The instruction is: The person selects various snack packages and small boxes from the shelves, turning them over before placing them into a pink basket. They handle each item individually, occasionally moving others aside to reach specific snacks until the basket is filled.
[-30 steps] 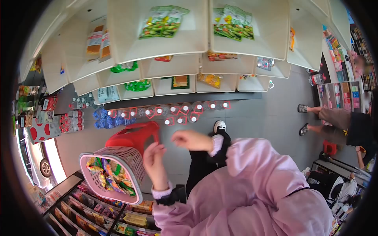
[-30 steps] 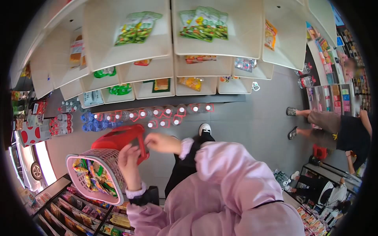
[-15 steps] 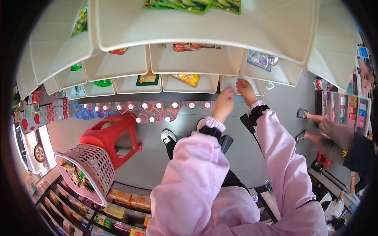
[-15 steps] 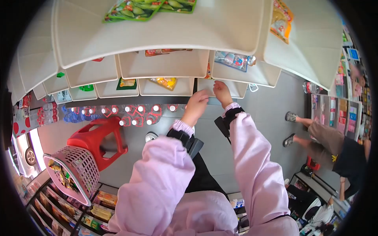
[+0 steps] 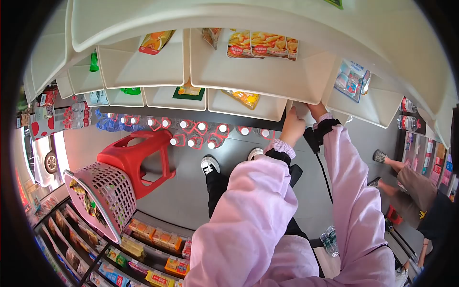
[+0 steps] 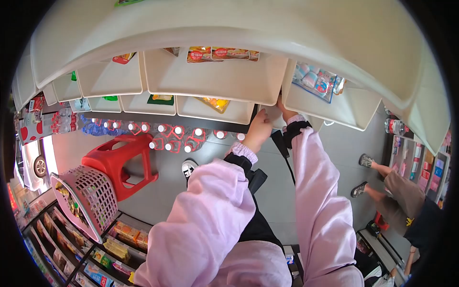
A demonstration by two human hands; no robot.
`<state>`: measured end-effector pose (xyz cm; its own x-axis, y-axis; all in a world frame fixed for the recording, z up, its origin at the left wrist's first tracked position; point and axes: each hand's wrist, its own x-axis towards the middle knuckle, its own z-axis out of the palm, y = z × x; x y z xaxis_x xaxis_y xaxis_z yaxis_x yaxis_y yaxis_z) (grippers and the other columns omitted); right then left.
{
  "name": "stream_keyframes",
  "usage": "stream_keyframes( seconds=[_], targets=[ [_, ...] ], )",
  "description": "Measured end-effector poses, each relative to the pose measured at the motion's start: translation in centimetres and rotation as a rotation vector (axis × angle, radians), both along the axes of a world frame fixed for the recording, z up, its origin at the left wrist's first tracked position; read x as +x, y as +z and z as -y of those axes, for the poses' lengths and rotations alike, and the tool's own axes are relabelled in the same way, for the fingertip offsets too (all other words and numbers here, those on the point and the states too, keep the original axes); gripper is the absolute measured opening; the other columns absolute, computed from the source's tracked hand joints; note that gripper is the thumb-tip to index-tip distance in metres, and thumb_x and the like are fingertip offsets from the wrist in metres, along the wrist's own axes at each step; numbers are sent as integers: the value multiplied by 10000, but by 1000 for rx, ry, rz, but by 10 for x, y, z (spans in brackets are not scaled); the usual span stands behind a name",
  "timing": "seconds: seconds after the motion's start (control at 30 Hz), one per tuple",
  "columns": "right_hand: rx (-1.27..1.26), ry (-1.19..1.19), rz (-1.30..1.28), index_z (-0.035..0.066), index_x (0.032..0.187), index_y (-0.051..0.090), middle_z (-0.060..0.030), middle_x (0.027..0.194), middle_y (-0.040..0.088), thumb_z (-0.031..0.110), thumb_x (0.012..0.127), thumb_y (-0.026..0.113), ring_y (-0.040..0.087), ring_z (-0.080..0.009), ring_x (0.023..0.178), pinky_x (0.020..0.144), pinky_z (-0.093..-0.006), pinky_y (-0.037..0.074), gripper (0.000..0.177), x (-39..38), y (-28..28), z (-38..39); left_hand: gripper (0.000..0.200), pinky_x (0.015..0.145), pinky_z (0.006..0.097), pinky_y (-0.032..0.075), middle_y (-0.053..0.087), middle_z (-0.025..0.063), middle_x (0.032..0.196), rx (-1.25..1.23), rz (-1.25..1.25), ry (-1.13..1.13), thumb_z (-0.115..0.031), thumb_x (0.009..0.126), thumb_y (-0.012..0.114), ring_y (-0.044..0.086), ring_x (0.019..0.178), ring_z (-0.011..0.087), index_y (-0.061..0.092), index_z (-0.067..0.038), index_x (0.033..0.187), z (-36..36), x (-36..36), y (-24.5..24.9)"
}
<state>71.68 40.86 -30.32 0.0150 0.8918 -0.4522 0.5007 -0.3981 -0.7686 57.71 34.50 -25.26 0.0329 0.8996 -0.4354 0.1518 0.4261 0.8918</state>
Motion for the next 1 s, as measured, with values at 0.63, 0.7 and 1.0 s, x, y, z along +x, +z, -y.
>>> stream_keyframes(
  seconds=[0.63, 0.7, 1.0],
  targets=[
    [-253, 26, -619, 5, 1004, 524, -46, 931, 581, 119, 878, 472, 564, -98, 793, 660, -232, 476, 178, -139, 245, 190, 338, 787, 285, 464, 546, 77, 1031, -415, 1158, 198, -70, 833, 529, 551, 939, 165, 446, 18, 1149, 148, -182, 162],
    [-244, 237, -669, 1, 998, 530, -51, 924, 574, 112, 878, 474, 560, -102, 779, 655, -233, 477, 173, -191, 253, 195, 328, 841, 321, 441, 524, 95, 1082, -355, 1086, 408, -51, 839, 510, 522, 1005, 192, 442, 14, 1153, 185, -232, 194],
    [77, 942, -680, -5, 898, 476, -182, 788, 547, 132, 790, 540, 552, -320, 739, 641, -379, 423, 185, -515, 298, 239, 262, 798, 334, 474, 545, 112, 1054, 146, 594, 1175, -62, 848, 476, 561, 925, 203, 449, -32, 1108, 305, -456, 288]
  ],
)
